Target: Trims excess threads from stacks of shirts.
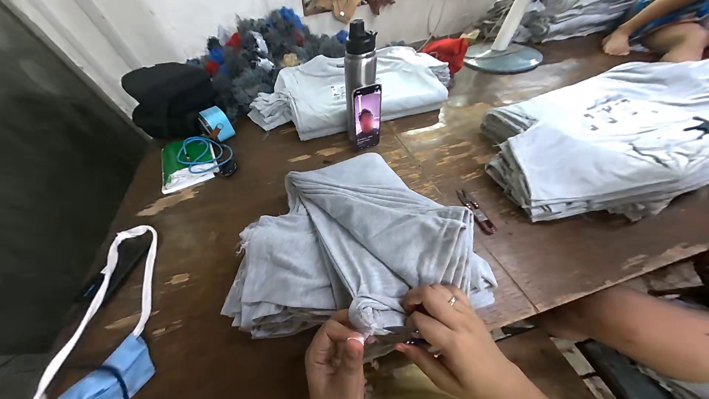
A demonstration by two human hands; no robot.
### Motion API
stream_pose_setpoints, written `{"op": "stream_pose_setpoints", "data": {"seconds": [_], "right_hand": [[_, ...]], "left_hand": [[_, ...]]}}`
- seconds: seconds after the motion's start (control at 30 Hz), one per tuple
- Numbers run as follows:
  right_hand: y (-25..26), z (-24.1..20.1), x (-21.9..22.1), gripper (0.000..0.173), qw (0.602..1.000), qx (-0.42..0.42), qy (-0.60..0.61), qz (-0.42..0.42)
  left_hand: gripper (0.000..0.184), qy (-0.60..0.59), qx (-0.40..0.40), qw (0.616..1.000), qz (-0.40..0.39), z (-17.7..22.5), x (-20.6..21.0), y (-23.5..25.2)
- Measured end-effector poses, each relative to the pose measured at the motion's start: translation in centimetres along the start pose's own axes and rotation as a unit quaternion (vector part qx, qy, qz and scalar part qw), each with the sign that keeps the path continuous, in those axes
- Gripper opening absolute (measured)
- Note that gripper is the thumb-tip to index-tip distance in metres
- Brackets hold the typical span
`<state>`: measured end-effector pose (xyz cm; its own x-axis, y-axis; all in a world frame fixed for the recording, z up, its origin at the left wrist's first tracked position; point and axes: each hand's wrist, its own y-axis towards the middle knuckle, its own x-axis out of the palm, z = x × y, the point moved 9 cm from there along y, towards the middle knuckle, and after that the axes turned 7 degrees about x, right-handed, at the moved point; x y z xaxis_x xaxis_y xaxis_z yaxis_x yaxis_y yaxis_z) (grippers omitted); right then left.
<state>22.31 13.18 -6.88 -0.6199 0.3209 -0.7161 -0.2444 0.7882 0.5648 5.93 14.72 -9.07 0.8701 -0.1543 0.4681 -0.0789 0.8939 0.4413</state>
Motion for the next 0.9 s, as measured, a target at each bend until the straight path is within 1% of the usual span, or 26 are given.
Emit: {"op": "stream_pose_setpoints", "data": {"seconds": [0.13,0.37,0.6,0.9], "right_hand": [[0.2,-0.4,0.2,0.039,1.0,0.004,-0.029,0.005],[0.6,-0.9,0.5,0.044,1.0,0.007,-0.013,-0.02],[0.9,-1.3,0.8,0.051,0.999,0.0,-0.034,-0.037],[0.7,-1.4,1.0,0.049,0.998,-0.001,-0.061,-0.001]], "left_hand": [[0.015,0.027,0.013,0.999,-0.025,0.3,0.1,-0.3],[0.013,0.052,0.034,0.997,-0.052,0.6,0.5,-0.4],[0.013,0.069,0.043,0.995,-0.058,0.7,0.6,-0.4],[0.015,0.069,0.041,0.996,-0.048,0.7,0.1,-0.6]]}}
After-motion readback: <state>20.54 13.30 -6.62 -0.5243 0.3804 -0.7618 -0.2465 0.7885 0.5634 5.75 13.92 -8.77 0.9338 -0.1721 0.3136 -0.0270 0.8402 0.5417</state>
